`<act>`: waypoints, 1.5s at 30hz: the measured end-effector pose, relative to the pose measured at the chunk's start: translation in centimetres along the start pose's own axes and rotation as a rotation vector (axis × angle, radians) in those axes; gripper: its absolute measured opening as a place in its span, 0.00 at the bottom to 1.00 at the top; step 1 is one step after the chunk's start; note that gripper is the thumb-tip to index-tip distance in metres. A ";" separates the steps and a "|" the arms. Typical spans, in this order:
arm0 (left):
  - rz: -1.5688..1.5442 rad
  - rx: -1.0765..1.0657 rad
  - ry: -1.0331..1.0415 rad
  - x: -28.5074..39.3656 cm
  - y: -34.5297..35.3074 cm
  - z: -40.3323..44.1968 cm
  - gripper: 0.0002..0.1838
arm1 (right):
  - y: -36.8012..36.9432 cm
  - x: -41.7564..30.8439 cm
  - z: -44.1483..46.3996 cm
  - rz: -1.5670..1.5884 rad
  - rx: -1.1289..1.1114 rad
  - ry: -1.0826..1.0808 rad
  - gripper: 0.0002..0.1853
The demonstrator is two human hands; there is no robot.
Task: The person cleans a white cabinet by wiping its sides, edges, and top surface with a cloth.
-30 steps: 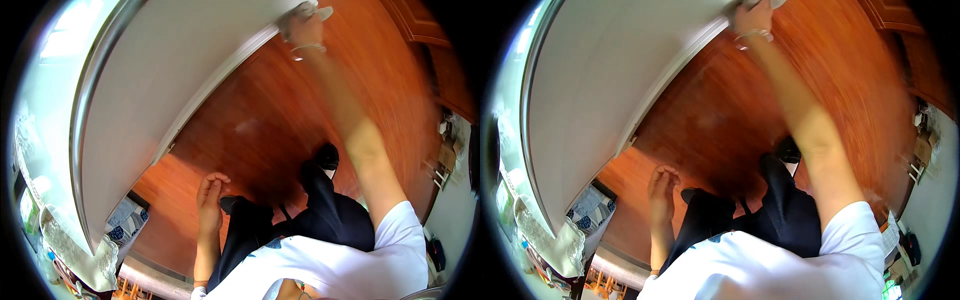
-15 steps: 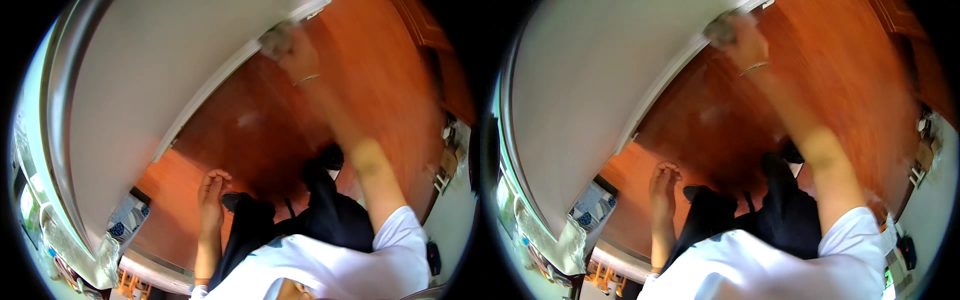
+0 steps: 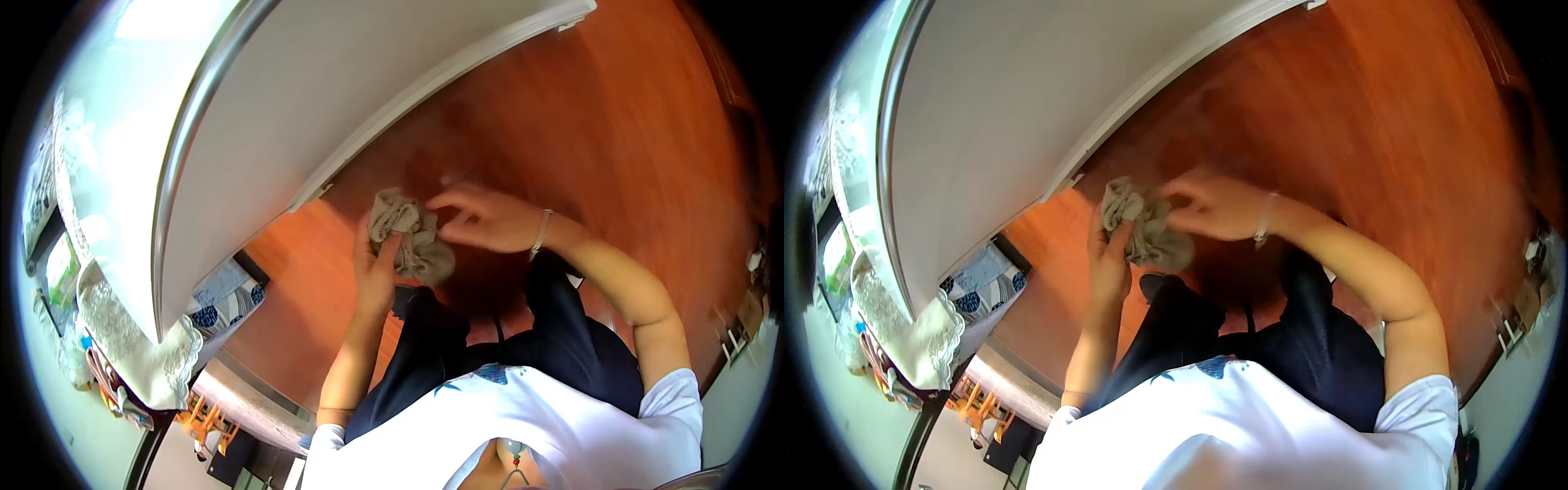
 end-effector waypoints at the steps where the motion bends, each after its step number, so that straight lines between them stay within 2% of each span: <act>1: 0.004 0.012 0.007 0.0 -0.5 -0.2 0.24 | -1.2 2.3 -0.8 -0.246 0.175 -0.032 0.19; 3: 0.765 0.093 0.539 2.7 -0.7 -1.5 0.24 | -3.5 5.1 -3.4 -0.163 0.367 0.175 0.13; 4: 0.769 0.103 0.536 3.5 -0.3 -1.4 0.24 | -3.8 6.2 -4.4 0.033 0.435 0.194 0.12; 5: 1.008 0.138 0.703 4.9 0.8 -1.3 0.26 | -4.0 7.2 -5.2 0.228 0.500 0.213 0.11; 6: 1.249 0.175 0.870 6.1 2.1 -0.6 0.28 | -4.0 7.3 -5.4 0.225 0.491 0.209 0.11; 8: 1.414 0.109 0.947 6.3 4.2 3.3 0.30 | -3.3 7.6 -5.7 0.377 0.480 0.262 0.10; 10: 1.532 0.032 0.899 4.2 4.8 8.4 0.28 | -1.7 7.6 -4.9 0.358 0.433 0.255 0.10; 11: 1.542 0.045 0.890 3.8 4.9 8.9 0.28 | -0.9 7.5 -4.6 0.341 0.403 0.250 0.10; 13: 1.679 0.139 1.022 3.2 4.8 8.9 0.26 | -0.2 6.2 -4.4 0.301 0.299 0.238 0.11; 14: 1.688 0.134 1.012 3.0 3.4 8.2 0.26 | 0.6 5.6 -4.5 0.266 0.214 0.235 0.12; 16: 1.778 0.222 0.823 2.8 -2.1 6.9 0.24 | 0.3 5.3 -5.7 0.226 0.216 0.216 0.12; 18: 1.851 0.348 0.830 2.6 -7.0 4.6 0.24 | -0.9 6.2 -6.7 0.175 0.233 0.191 0.11; 20: 1.781 0.527 0.710 1.6 -11.9 2.7 0.25 | -2.4 8.2 -8.1 0.188 0.408 0.255 0.11; 23: 1.693 0.563 0.706 1.8 -10.8 3.0 0.26 | -3.7 8.8 -8.8 0.265 0.482 0.324 0.11; 24: 1.586 0.500 0.702 2.6 -9.0 3.1 0.26 | -3.7 8.8 -8.6 0.254 0.486 0.304 0.10; 26: 1.645 0.389 0.862 2.8 -5.0 4.4 0.23 | -3.3 7.4 -8.0 0.218 0.445 0.295 0.10; 28: 1.677 0.293 0.953 1.7 -0.8 7.7 0.27 | -2.5 6.5 -7.5 0.185 0.400 0.284 0.11; 29: 1.584 0.220 0.999 2.0 2.0 9.0 0.27 | -2.1 6.1 -7.2 0.162 0.367 0.268 0.11; 32: 1.580 0.165 1.007 3.2 9.0 11.7 0.26 | -1.4 5.0 -6.6 0.113 0.330 0.216 0.11; 34: 1.503 0.045 0.841 3.3 10.7 12.6 0.25 | -0.9 4.7 -6.9 0.095 0.330 0.193 0.11; 37: 1.491 0.028 0.835 3.6 7.3 10.4 0.27 | -1.0 5.8 -7.4 0.147 0.371 0.238 0.11; 39: 1.721 0.181 0.866 2.1 2.8 9.1 0.28 | -0.9 7.2 -8.1 0.161 0.365 0.280 0.11; 41: 1.880 0.305 0.769 0.3 -2.4 7.3 0.29 | -1.0 8.7 -8.7 0.199 0.367 0.287 0.10; 43: 1.790 0.350 0.561 -1.1 -7.6 5.6 0.29 | -1.4 9.6 -9.1 0.239 0.360 0.290 0.10; 44: 1.800 0.359 0.554 -1.3 -8.5 4.4 0.29 | -1.8 9.8 -9.2 0.223 0.380 0.308 0.10; 45: 1.617 0.542 0.574 -0.7 -9.8 2.7 0.25 | -2.1 9.8 -9.2 0.208 0.401 0.325 0.10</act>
Point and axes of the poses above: each hand's wrist, its own z-axis towards the middle knuckle, its own y-axis out of the palm, x = y × z, the point moved 5 cm from there along z, towards the middle knuckle, and after that the axes turned 3 degrees about -x, right-handed, at the moved point
